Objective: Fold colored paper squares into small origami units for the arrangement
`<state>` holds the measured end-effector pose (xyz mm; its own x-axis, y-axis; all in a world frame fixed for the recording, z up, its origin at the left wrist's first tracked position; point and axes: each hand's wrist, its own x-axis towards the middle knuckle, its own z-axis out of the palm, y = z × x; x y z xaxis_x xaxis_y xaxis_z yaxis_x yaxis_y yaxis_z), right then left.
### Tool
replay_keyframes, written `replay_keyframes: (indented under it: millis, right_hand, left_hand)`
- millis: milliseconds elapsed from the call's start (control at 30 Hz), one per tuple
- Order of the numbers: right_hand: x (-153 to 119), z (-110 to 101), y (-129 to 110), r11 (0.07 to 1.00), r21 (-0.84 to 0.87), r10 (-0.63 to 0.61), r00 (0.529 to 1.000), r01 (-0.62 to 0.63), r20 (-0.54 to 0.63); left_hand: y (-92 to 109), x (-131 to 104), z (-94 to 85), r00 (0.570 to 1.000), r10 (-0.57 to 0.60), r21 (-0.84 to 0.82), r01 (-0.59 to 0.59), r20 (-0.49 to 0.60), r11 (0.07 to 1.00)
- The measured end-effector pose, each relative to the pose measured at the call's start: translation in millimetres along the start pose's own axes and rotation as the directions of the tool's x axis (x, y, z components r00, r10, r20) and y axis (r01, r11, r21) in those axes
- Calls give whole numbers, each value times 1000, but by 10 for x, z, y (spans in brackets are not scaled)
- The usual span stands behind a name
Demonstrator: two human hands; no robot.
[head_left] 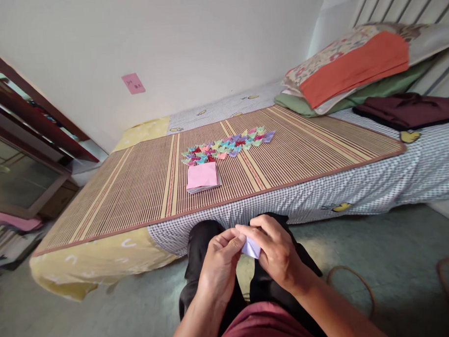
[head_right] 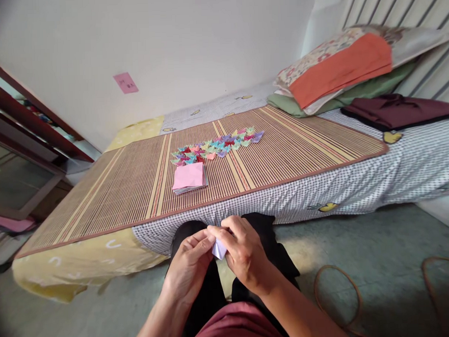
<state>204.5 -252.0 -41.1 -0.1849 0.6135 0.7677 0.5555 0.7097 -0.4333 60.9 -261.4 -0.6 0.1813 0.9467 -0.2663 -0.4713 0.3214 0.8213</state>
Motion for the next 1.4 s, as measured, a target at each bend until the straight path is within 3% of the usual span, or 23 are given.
replay_keyframes:
  millis: [267, 400, 500, 767, 933, 1167, 1267, 1400]
  right_hand:
    - [7, -32, -15, 895, 351, 263, 961, -276, 86]
    - [44, -123, 3, 723, 446, 462, 850, -527, 255]
    - [67, -123, -8, 625, 484, 538, 787, -613, 302]
    - [58, -63, -37, 722, 431, 526, 834, -541, 166]
    - [4, -52, -23, 758, 406, 514, 851, -511, 111]
    - [12, -21, -77, 895, 328, 331, 943, -302, -37]
    - [43, -33, -100, 895, 350, 310, 949, -276, -46]
    - [60, -49, -105, 843, 420, 370, 929, -335, -2]
  left_hand:
    - [-90, 118, -123, 990, 73, 49, -67, -123, 997]
    - [-88, 139, -150, 962, 194, 132, -171, -193, 976]
    - [-77, 122, -127, 948, 251, 182, -217, -195, 959]
    - [-78, 77, -90, 961, 246, 213, -216, -128, 953]
    - [-77, 85, -97, 956, 255, 190, -226, -145, 955]
    - [-81, 69, -107, 934, 321, 281, -270, -154, 921]
    - [-96, 63, -114, 926, 347, 303, -291, -150, 908]
    - [-94, 44, -104, 925, 358, 328, -301, -130, 896]
